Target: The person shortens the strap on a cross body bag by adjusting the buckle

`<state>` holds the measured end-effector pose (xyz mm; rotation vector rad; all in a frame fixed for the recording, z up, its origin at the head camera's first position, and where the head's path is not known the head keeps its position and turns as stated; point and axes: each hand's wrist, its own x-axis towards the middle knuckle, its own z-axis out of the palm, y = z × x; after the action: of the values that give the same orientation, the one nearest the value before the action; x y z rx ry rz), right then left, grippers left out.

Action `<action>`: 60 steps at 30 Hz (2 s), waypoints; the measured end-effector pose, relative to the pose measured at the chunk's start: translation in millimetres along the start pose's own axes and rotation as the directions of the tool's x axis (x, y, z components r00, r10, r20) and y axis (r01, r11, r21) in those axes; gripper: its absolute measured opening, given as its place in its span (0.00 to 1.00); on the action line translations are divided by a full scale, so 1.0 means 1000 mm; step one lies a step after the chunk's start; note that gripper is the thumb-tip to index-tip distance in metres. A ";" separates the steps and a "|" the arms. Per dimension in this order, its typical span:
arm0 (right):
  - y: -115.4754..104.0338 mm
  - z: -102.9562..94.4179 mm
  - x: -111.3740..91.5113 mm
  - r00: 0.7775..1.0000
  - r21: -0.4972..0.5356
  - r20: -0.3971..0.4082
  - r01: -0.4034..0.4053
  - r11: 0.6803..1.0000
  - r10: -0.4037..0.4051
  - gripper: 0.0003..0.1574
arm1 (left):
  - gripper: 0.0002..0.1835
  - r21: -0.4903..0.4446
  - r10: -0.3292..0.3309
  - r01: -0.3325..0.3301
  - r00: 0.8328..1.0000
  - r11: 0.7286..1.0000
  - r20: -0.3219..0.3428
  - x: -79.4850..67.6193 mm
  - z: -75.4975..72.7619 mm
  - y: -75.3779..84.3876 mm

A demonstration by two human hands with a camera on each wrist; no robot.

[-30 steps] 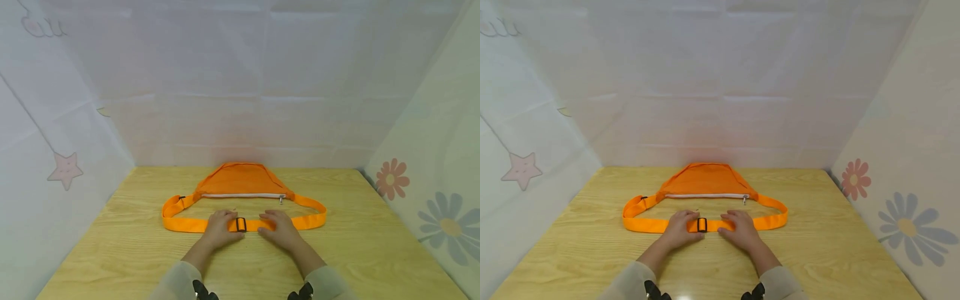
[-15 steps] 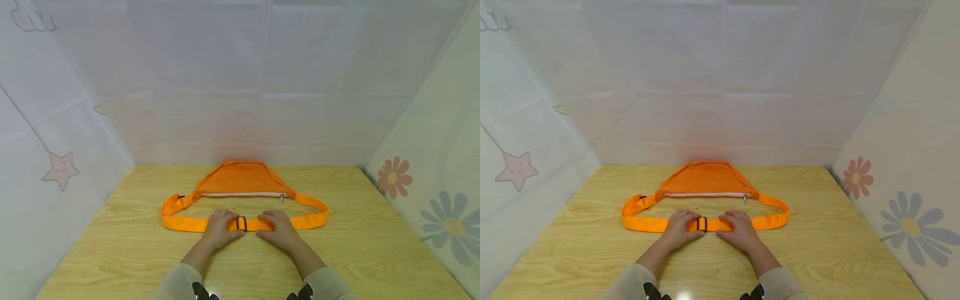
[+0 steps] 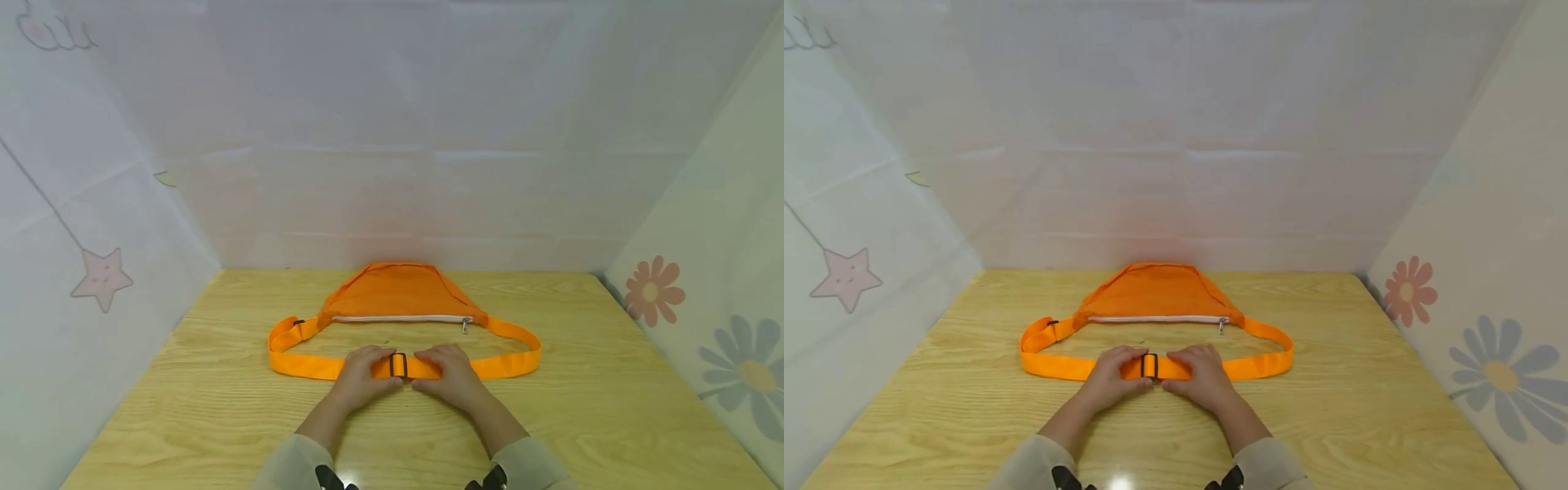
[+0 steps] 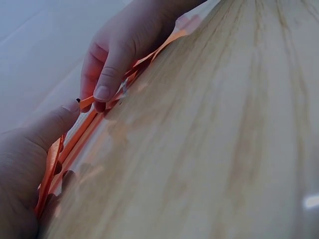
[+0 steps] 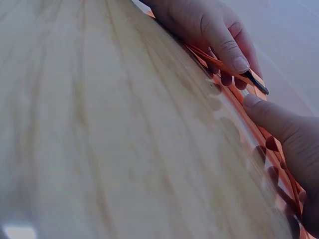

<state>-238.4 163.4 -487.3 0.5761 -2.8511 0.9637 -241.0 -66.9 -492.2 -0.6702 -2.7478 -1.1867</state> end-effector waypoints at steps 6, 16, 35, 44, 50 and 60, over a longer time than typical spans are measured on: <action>-0.003 -0.003 -0.002 0.999 0.050 0.008 -0.039 0.998 0.039 0.33 | 0.33 -0.055 -0.008 0.008 1.000 0.998 0.012 0.000 -0.001 0.002; -0.006 -0.005 -0.004 0.994 0.179 0.045 -0.107 0.978 0.101 0.30 | 0.33 -0.169 -0.042 0.050 0.998 0.984 0.051 -0.002 -0.003 0.004; -0.013 0.003 0.001 0.995 0.230 0.049 -0.092 0.969 0.083 0.31 | 0.32 -0.213 -0.067 0.082 0.995 0.973 0.078 -0.003 -0.005 0.004; -0.018 0.003 0.000 0.999 0.232 0.024 -0.053 0.971 0.049 0.37 | 0.33 -0.213 -0.053 0.066 0.996 0.975 0.068 0.000 -0.002 0.003; -0.014 0.002 0.000 0.999 0.180 0.024 -0.051 0.982 0.048 0.40 | 0.33 -0.220 -0.067 0.080 0.996 0.972 0.065 0.001 -0.003 0.005; 0.003 -0.008 -0.007 0.996 0.019 0.001 -0.088 0.996 0.088 0.35 | 0.33 -0.255 -0.073 0.089 0.995 0.963 0.068 0.003 -0.003 0.005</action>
<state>-233.2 173.1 -483.8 0.4562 -2.8921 1.0045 -241.7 -65.3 -485.7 -0.6281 -2.7168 -1.5869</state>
